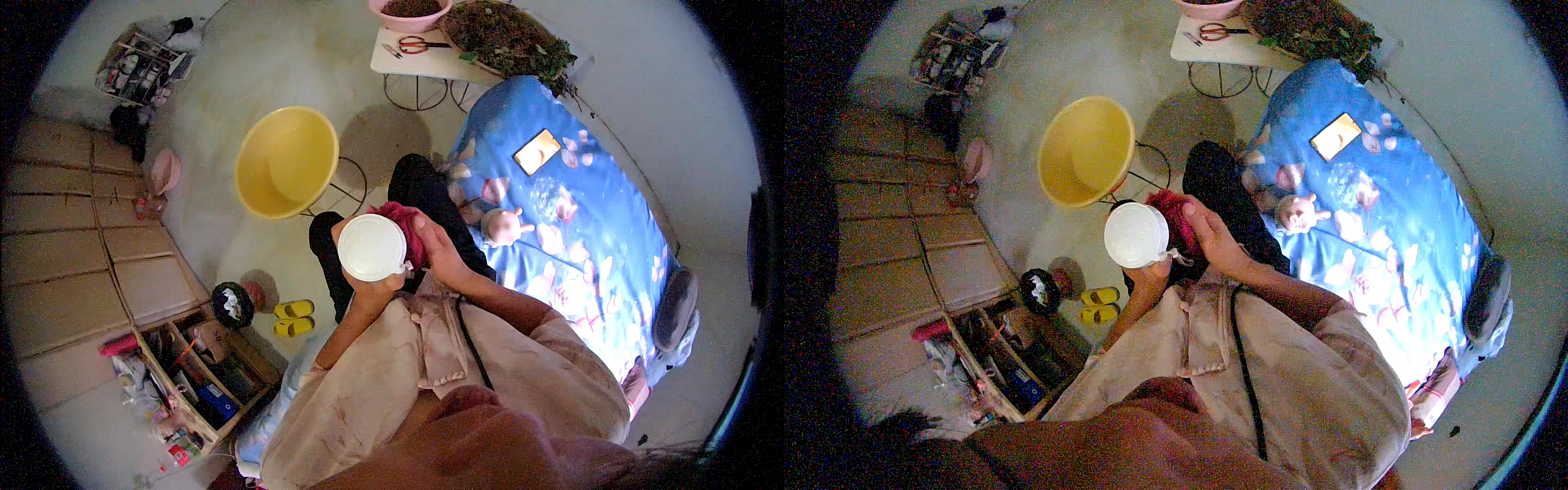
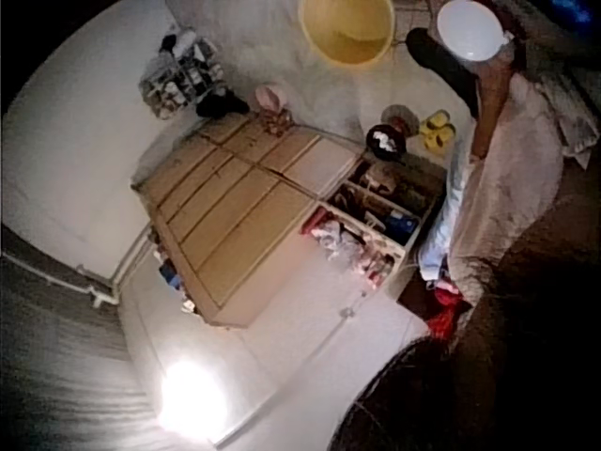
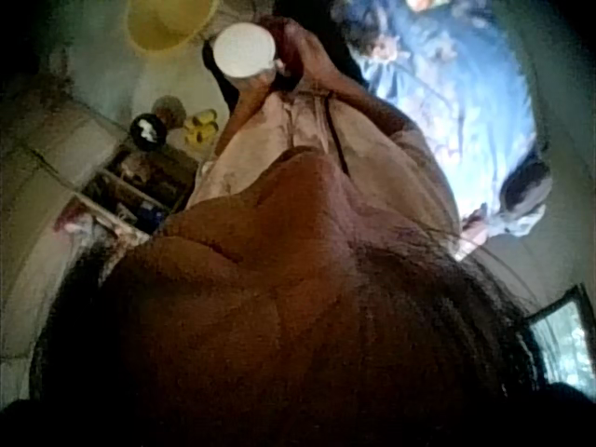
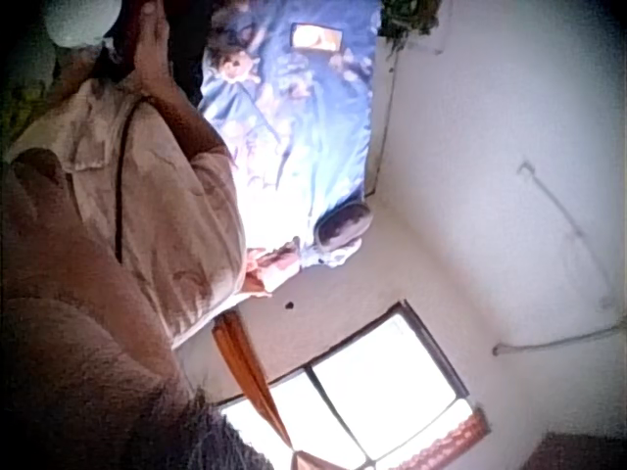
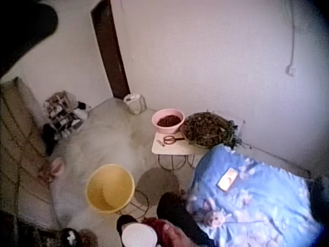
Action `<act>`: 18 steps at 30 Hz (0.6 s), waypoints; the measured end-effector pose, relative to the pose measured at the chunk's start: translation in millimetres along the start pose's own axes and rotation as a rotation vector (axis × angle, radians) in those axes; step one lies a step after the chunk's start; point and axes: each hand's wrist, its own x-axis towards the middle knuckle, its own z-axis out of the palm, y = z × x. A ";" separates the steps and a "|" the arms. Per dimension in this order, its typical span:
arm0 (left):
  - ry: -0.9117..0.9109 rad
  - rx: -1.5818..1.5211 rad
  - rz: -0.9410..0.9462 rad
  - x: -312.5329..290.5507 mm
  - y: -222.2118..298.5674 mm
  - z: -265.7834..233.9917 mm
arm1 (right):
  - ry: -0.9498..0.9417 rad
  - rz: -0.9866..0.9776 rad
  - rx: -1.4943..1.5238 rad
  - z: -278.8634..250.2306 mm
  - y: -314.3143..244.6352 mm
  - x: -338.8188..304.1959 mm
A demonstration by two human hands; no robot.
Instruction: The person wipes a small white jar and a pink cloth using the cloth and then picks up a pink bowl and a white cup from a bedside table.
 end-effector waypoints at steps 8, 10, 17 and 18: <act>-0.079 0.058 0.081 -0.4 1.7 8.3 | 0.136 0.000 -0.006 8.0 -28.1 -5.6; -0.037 0.027 0.180 0.1 4.0 10.9 | 0.114 -0.096 0.048 14.5 -38.8 -8.7; 0.018 0.007 0.037 2.1 -0.3 9.0 | 0.146 -0.332 -0.135 22.0 -38.9 1.6; -0.018 -0.061 -0.031 -0.5 2.2 9.8 | 0.140 -0.352 -0.130 23.1 -40.2 2.9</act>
